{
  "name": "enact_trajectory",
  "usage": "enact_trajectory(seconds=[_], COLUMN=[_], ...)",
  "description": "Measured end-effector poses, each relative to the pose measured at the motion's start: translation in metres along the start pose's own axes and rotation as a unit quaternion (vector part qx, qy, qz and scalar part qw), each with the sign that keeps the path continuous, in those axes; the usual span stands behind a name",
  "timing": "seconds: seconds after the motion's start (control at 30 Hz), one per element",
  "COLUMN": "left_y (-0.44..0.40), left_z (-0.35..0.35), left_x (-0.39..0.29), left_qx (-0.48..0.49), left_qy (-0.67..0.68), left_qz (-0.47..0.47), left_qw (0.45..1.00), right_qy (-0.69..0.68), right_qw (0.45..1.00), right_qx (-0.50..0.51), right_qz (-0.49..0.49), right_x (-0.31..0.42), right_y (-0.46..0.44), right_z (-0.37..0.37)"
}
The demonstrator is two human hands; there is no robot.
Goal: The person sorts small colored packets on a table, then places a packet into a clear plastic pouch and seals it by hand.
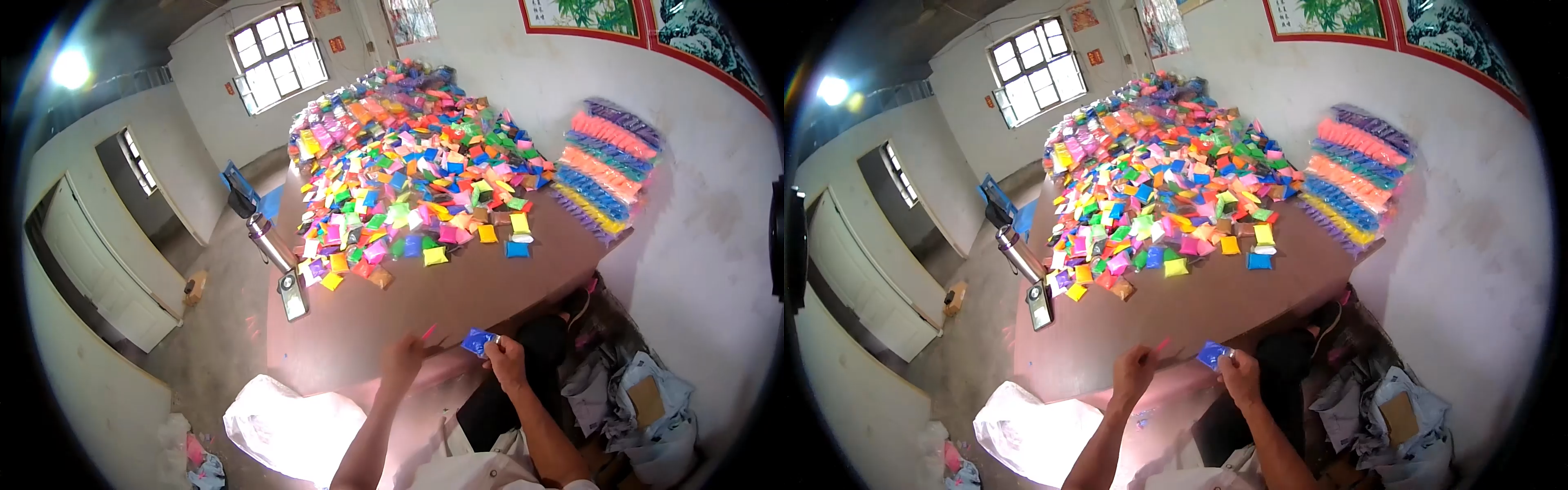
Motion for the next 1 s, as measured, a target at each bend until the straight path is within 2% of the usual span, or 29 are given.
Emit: enact_trajectory(seconds=[0.13, 0.27, 0.33, 0.43, 0.6, 0.67, 0.93, 1.0], left_y=[0.019, 0.021, 0.024, 0.023, 0.004, -0.006, -0.014, -0.017], left_z=[0.008, 0.028, 0.031, 0.040, 0.053, 0.058, 0.053, 0.053], left_x=[0.042, 0.042, 0.053, 0.053, 0.066, 0.077, 0.080, 0.076], left_qx=[-0.012, -0.049, -0.051, -0.084, -0.103, -0.159, -0.152, -0.133], left_qy=[0.011, 0.014, 0.033, 0.050, -0.019, -0.089, -0.118, -0.131], left_qz=[0.022, 0.022, 0.061, 0.045, 0.019, -0.031, 0.009, 0.048], left_qw=[1.000, 0.998, 0.996, 0.994, 0.994, 0.983, 0.981, 0.981], right_qy=[0.008, -0.046, -0.043, -0.026, 0.009, 0.023, 0.132, 0.197], right_qw=[0.997, 0.996, 0.996, 0.995, 0.994, 0.993, 0.982, 0.964], right_qx=[-0.051, -0.069, -0.073, -0.093, -0.071, -0.065, -0.027, -0.008], right_qz=[0.051, 0.040, 0.035, 0.031, 0.085, 0.092, 0.133, 0.180], right_x=[0.025, 0.033, 0.044, 0.046, 0.062, 0.063, 0.054, 0.064], right_y=[0.002, -0.005, -0.002, -0.010, -0.028, -0.046, -0.127, -0.131], right_z=[0.009, 0.018, 0.020, 0.023, 0.019, 0.013, -0.023, -0.035])
Point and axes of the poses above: each hand's wrist, its own y-axis away from the middle knuckle, its own z-axis out of the back of the hand, x = y × z, the point moved 3 cm from there along -y, towards the middle knuckle, and after that the axes turned 12 degrees about -x, right-handed, at the moved point
